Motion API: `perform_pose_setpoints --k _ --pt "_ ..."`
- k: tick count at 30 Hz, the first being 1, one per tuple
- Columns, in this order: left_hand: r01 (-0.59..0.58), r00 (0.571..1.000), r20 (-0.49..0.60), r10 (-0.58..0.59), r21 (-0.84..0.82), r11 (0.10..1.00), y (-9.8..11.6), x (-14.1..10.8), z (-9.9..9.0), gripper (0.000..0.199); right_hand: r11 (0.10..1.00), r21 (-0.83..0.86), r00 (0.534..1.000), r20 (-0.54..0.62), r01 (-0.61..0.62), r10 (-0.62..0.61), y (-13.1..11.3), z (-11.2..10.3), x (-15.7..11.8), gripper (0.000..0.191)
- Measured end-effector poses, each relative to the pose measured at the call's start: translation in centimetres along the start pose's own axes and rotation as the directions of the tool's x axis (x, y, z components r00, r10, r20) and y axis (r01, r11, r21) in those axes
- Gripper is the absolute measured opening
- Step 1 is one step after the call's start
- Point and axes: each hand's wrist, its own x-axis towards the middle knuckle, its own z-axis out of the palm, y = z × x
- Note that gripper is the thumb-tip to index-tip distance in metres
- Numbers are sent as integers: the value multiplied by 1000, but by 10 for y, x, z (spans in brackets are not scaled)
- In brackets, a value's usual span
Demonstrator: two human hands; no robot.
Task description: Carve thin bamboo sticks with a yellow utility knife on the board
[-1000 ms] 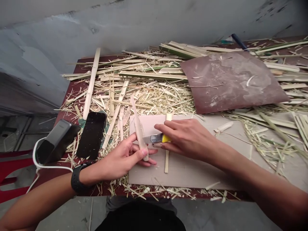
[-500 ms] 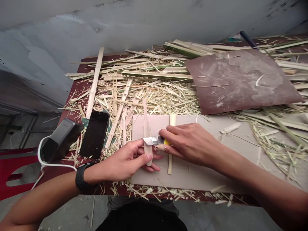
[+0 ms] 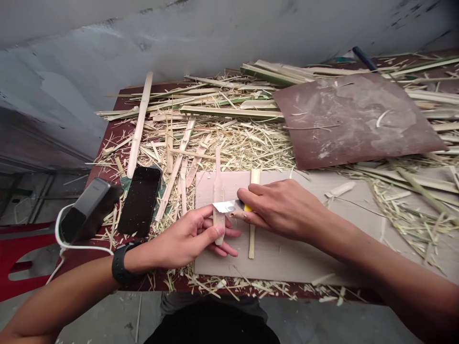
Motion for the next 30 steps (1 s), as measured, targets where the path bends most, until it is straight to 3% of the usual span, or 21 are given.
perform_pose_setpoints --k 8,12,14,16,18,20,23,26,30 --pt "-15 1000 -6 14 -101 995 0 2 -2 45 992 -121 998 -57 -38 31 2 2 3 53" --pt "-3 1000 -1 3 -149 989 1 -3 2 30 986 -134 990 -111 -97 82 9 0 4 58" --pt "39 999 42 -33 -161 986 1 -7 8 29 962 -135 965 -149 -237 217 20 -2 2 58" --pt "85 993 91 -70 -171 982 0 -11 14 35 908 -136 904 -228 -397 362 34 -4 -2 60" --pt "105 992 92 -90 -172 980 0 -12 16 38 877 -110 855 -308 -468 417 42 -5 -5 61" --pt "91 995 44 -85 -166 982 0 -10 15 38 901 -76 863 -335 -426 380 40 -5 -4 62" --pt "47 998 -38 -54 -162 986 -1 -5 9 38 976 -44 934 -301 -214 192 26 -1 1 61" --pt "32 996 -77 -44 -149 988 -3 -3 6 40 999 -26 969 -247 -24 17 12 3 6 54" --pt "29 994 -99 -38 -91 995 -5 -1 5 41 998 -5 983 -172 58 -58 2 4 6 50"
